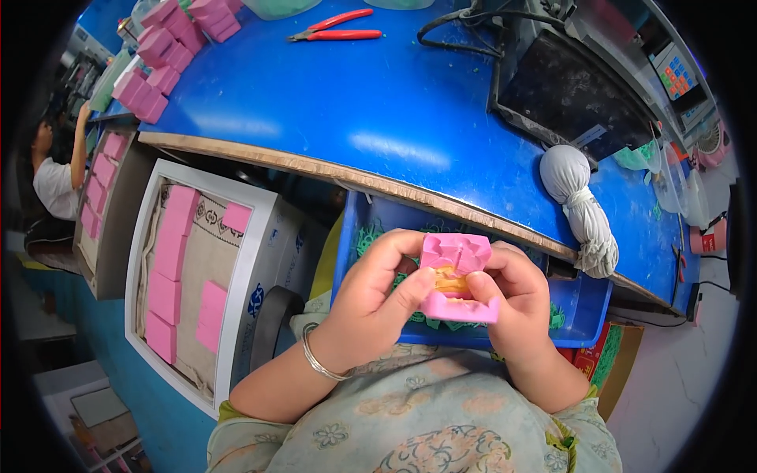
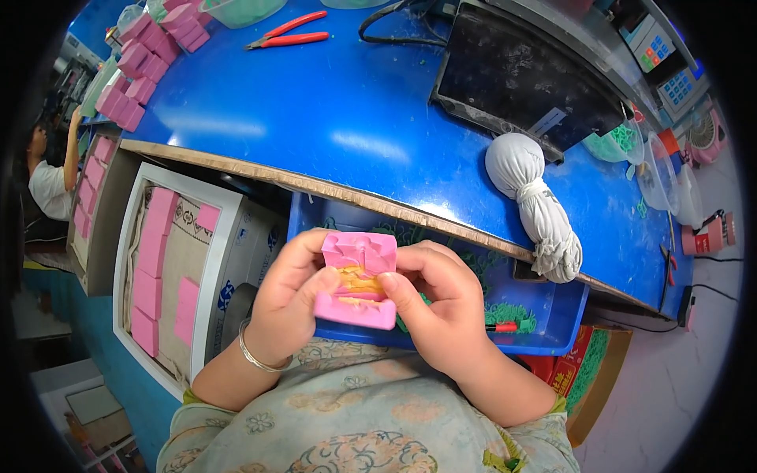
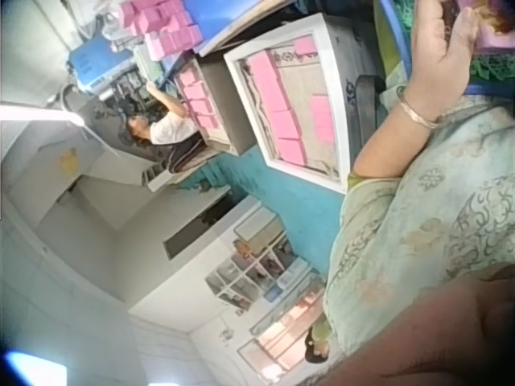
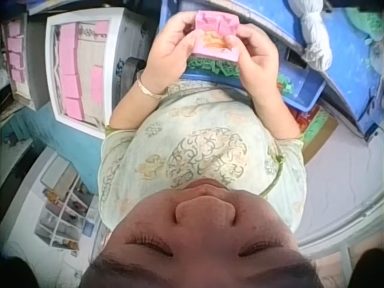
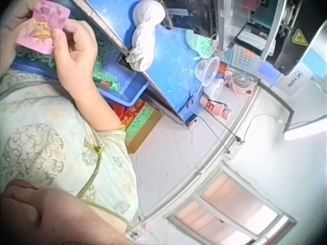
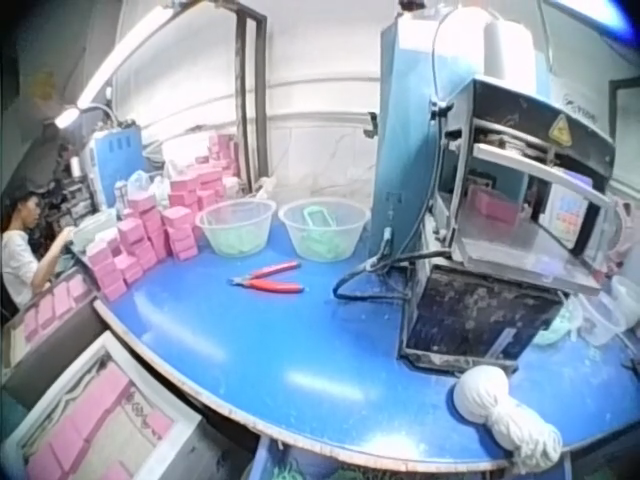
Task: Cleaning and assembling small green plastic components into pink plastic bases at a production workstation.
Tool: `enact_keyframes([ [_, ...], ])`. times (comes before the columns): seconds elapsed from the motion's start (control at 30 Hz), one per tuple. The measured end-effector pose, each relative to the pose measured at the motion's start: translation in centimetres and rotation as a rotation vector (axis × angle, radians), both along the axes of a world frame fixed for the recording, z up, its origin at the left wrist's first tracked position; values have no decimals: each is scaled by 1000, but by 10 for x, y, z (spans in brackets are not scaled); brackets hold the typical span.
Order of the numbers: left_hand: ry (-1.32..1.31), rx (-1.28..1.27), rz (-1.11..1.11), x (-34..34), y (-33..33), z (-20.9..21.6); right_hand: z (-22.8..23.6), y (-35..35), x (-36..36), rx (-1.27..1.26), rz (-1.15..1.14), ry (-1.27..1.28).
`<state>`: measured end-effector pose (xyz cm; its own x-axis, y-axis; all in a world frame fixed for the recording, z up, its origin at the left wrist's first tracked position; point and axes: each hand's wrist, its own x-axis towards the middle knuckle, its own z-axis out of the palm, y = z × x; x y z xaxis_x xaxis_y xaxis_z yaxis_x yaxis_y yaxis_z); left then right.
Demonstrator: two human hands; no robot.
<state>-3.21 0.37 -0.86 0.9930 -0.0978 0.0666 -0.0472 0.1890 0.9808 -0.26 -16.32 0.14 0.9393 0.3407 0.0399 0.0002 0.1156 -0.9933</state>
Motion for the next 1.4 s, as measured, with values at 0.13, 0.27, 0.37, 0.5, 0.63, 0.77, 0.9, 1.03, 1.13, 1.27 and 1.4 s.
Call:
enact_keyframes([
  [0.13,-51,-87,35,1,5,0,1,-2,1,-150,37,-196],
  [0.27,-45,-145,-7,2,5,1,1,-2,2,-192,53,-289],
  [0.37,95,-250,-49,1,1,4,-2,-2,4,-233,60,-330],
  [0.5,293,-283,-77,2,1,7,-6,-3,3,-259,54,-253],
  [0.63,432,-708,-139,1,2,5,-7,-3,0,101,61,190],
  [0.77,118,-254,-40,-1,-2,5,-1,0,-1,-104,9,-225],
  [0.9,-415,366,151,2,-2,11,12,-8,2,-286,17,-583],
  [1.03,-740,719,215,10,0,25,22,-8,6,-246,13,-644],
  [1.13,-481,563,107,29,7,39,40,-15,25,32,-15,-176],
  [1.27,-119,491,169,77,28,49,84,-51,84,379,-151,100],
  [1.4,-404,1165,-22,84,34,47,110,-76,116,488,-88,244],
])
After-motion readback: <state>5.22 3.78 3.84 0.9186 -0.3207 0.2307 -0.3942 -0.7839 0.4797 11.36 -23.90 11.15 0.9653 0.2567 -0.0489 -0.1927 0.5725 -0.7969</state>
